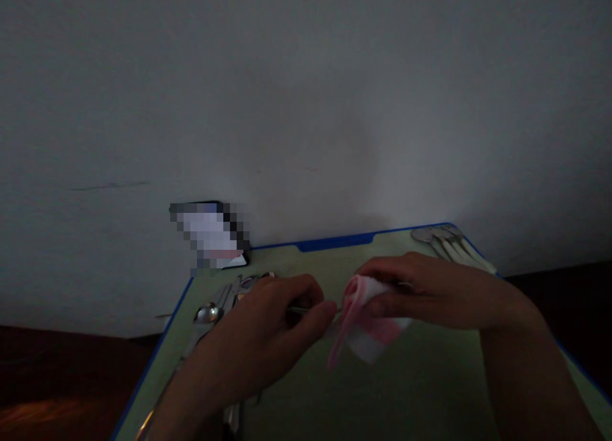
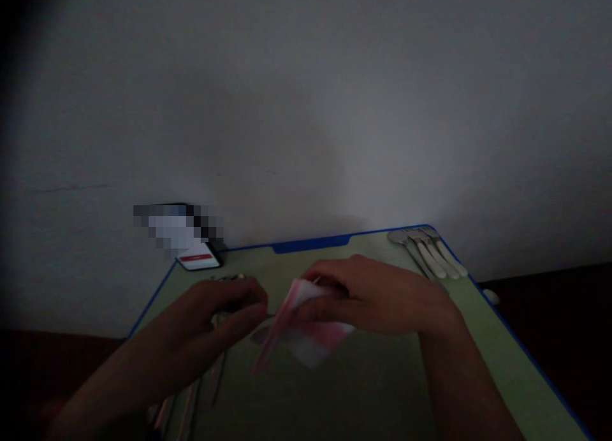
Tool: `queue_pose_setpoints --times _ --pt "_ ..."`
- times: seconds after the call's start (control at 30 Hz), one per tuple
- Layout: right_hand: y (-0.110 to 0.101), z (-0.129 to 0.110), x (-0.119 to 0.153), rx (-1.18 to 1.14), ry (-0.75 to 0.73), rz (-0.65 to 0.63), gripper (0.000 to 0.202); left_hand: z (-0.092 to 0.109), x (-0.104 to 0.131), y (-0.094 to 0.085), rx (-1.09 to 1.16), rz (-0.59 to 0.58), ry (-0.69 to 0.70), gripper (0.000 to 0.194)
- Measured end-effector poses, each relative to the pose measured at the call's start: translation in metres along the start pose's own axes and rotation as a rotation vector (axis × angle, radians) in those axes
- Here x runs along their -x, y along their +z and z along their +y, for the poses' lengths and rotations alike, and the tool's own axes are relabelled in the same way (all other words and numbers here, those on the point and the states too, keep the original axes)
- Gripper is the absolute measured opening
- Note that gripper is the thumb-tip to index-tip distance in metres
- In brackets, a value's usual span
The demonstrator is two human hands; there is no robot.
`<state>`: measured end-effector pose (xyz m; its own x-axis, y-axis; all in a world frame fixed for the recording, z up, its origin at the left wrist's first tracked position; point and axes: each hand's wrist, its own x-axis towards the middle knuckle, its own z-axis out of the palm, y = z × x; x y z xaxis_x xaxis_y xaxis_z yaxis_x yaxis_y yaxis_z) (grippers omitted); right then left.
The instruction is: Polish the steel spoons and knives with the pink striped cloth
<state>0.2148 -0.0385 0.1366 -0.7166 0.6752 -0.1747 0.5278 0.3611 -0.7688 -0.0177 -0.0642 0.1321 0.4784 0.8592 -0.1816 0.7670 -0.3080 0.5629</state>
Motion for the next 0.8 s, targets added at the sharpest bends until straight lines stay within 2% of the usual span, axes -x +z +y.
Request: queue_pose_setpoints --times 0.1,0.27,0.37,0.53,0.67,0.8 --pt "0.000 -0.001 -0.002 0.026 -0.013 0.132 0.028 0.001 -0.002 -0.001 0.053 0.015 0.007 0.035" --pt "0.006 -0.007 -0.006 0.142 -0.109 0.188 0.027 0.001 -0.004 -0.003 0.098 0.101 -0.020 0.035" --pt "0.016 -0.012 -0.011 0.158 -0.125 0.158 0.029 0.000 -0.004 -0.002 0.094 0.129 -0.055 0.036" --pt "0.025 -0.017 -0.016 0.222 -0.035 0.147 0.034 0.002 -0.003 0.000 0.093 0.133 -0.029 0.034" --pt "0.025 -0.018 -0.016 0.214 -0.084 0.086 0.030 0.003 0.001 0.001 0.110 0.083 0.043 0.029" --pt "0.027 -0.016 -0.020 0.233 -0.110 0.046 0.031 -0.003 0.003 0.003 0.076 -0.004 0.019 0.031"
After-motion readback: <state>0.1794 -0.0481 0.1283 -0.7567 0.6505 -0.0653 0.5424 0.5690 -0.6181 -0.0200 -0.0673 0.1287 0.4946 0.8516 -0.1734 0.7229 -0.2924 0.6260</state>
